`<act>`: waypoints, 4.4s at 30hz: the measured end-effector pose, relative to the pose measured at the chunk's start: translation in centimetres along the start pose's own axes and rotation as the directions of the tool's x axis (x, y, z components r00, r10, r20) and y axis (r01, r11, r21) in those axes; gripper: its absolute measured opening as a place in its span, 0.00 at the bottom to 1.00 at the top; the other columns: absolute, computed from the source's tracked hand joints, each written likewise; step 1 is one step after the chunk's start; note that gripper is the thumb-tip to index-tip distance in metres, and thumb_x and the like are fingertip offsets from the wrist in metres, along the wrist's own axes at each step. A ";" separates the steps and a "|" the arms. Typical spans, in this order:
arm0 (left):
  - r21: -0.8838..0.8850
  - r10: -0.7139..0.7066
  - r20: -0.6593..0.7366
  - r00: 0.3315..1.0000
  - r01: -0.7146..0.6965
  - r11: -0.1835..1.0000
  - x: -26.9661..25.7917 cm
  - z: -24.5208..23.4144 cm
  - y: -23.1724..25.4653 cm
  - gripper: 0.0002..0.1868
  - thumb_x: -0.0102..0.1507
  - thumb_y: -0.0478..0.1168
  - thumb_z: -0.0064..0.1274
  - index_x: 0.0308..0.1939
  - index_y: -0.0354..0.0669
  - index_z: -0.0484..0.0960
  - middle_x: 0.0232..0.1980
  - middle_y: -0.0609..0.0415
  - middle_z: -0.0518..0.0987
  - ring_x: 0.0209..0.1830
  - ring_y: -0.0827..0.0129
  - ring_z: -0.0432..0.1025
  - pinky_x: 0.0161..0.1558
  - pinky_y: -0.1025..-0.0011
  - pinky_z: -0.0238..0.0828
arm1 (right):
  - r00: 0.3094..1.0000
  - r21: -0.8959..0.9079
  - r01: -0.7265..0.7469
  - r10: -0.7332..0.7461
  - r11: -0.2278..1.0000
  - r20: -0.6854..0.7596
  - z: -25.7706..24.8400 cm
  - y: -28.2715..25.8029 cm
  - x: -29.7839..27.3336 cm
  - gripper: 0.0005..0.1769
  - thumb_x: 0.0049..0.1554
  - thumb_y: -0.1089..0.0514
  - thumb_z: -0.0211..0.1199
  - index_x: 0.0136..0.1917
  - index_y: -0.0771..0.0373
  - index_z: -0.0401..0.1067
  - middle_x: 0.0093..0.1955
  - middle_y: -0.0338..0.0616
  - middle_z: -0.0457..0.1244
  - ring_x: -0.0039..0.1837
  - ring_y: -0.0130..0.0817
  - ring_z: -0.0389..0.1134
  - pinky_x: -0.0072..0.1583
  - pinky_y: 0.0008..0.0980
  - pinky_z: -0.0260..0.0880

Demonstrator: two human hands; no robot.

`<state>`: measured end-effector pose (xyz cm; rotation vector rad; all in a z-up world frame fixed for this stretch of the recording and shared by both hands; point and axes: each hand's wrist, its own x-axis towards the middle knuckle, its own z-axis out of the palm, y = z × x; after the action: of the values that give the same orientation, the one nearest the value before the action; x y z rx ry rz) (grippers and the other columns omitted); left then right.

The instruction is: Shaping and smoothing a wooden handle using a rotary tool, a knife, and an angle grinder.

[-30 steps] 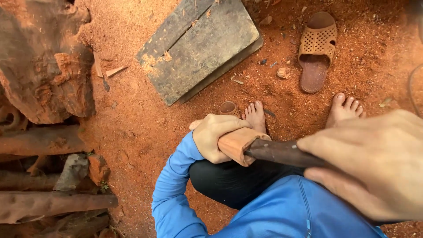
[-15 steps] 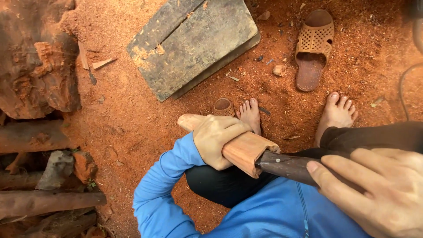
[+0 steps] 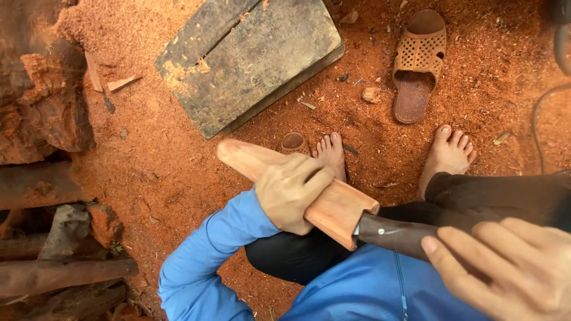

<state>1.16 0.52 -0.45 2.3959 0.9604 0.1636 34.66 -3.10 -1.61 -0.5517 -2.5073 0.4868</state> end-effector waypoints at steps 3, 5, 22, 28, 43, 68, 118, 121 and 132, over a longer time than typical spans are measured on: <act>0.160 0.022 -0.092 0.996 -0.007 0.987 0.4 -1.2 0.9 0.30 0.44 0.41 0.62 0.49 0.33 0.78 0.51 0.40 0.76 0.44 0.49 0.72 0.51 0.58 0.71 | 1.000 -0.068 0.009 -0.008 0.998 0.012 -0.2 0.3 -0.2 0.13 0.49 0.62 0.65 0.49 0.65 0.77 0.48 0.55 0.70 0.32 0.33 0.66 0.31 0.31 0.65; 0.252 0.026 -0.140 0.990 0.010 0.968 0.3 -1.7 1.4 0.25 0.52 0.41 0.59 0.50 0.31 0.78 0.50 0.40 0.77 0.45 0.50 0.74 0.53 0.58 0.72 | 0.999 -0.063 -0.014 0.016 0.998 0.030 0.0 0.5 -0.2 0.16 0.51 0.58 0.66 0.52 0.66 0.77 0.49 0.56 0.70 0.33 0.33 0.66 0.33 0.31 0.64; 0.380 0.043 -0.120 0.992 0.005 0.925 0.0 -1.4 2.0 0.19 0.58 0.38 0.56 0.51 0.32 0.79 0.47 0.42 0.76 0.44 0.53 0.74 0.52 0.60 0.73 | 0.997 -0.033 -0.068 0.069 0.997 0.037 -0.3 0.2 0.3 0.22 0.50 0.56 0.67 0.53 0.75 0.75 0.44 0.54 0.69 0.29 0.32 0.64 0.31 0.29 0.63; 0.283 0.037 -0.098 0.994 -0.008 0.959 0.7 -1.5 2.1 0.24 0.49 0.40 0.59 0.47 0.30 0.79 0.45 0.41 0.76 0.40 0.53 0.72 0.47 0.63 0.70 | 0.996 0.018 -0.090 0.090 0.996 0.022 0.8 1.3 -0.7 0.26 0.49 0.52 0.69 0.54 0.75 0.74 0.42 0.52 0.70 0.28 0.30 0.66 0.28 0.28 0.65; -0.463 -0.210 0.037 0.977 0.203 0.863 -1.0 0.2 -2.7 0.29 0.51 0.49 0.71 0.46 0.37 0.73 0.36 0.45 0.84 0.29 0.56 0.82 0.31 0.68 0.75 | 0.671 0.343 -0.741 0.608 0.578 0.424 -1.5 6.4 6.1 0.17 0.46 0.53 0.69 0.50 0.44 0.83 0.22 0.33 0.77 0.16 0.33 0.74 0.23 0.33 0.70; -0.289 -0.097 0.066 0.993 0.112 0.951 -1.0 1.9 -3.1 0.32 0.47 0.37 0.63 0.57 0.45 0.80 0.46 0.48 0.73 0.42 0.52 0.68 0.49 0.60 0.66 | 0.997 0.148 -0.005 0.016 0.989 -0.074 2.3 4.3 0.7 0.16 0.48 0.61 0.70 0.48 0.73 0.74 0.43 0.49 0.71 0.32 0.34 0.68 0.32 0.31 0.68; 0.239 0.064 -0.616 0.785 0.110 0.965 2.6 0.3 -2.7 0.34 0.48 0.36 0.64 0.59 0.31 0.73 0.53 0.43 0.74 0.50 0.53 0.71 0.58 0.57 0.63 | 0.954 -0.386 -0.206 0.096 0.899 -0.284 -5.5 8.5 2.8 0.27 0.42 0.62 0.87 0.52 0.75 0.81 0.53 0.62 0.72 0.54 0.55 0.73 0.57 0.49 0.76; 0.272 0.149 -0.578 0.802 0.018 0.962 2.4 0.6 -3.1 0.35 0.47 0.37 0.62 0.59 0.29 0.74 0.53 0.40 0.74 0.49 0.51 0.71 0.56 0.55 0.65 | 0.963 -0.344 -0.229 0.160 0.911 -0.218 -6.5 8.4 3.0 0.21 0.44 0.64 0.82 0.49 0.75 0.80 0.54 0.61 0.72 0.60 0.56 0.73 0.64 0.50 0.77; 0.306 0.097 -0.590 0.802 0.110 0.946 2.8 1.1 -3.2 0.30 0.55 0.38 0.61 0.60 0.29 0.74 0.53 0.41 0.73 0.49 0.54 0.70 0.57 0.56 0.62 | 0.948 -0.294 -0.247 0.168 0.924 -0.269 -5.1 8.3 2.3 0.18 0.47 0.76 0.79 0.52 0.77 0.80 0.54 0.64 0.72 0.58 0.57 0.73 0.61 0.49 0.76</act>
<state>1.66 3.83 -3.27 2.6987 1.3630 0.8739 38.07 6.20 -0.28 -0.9530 -2.3150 0.0696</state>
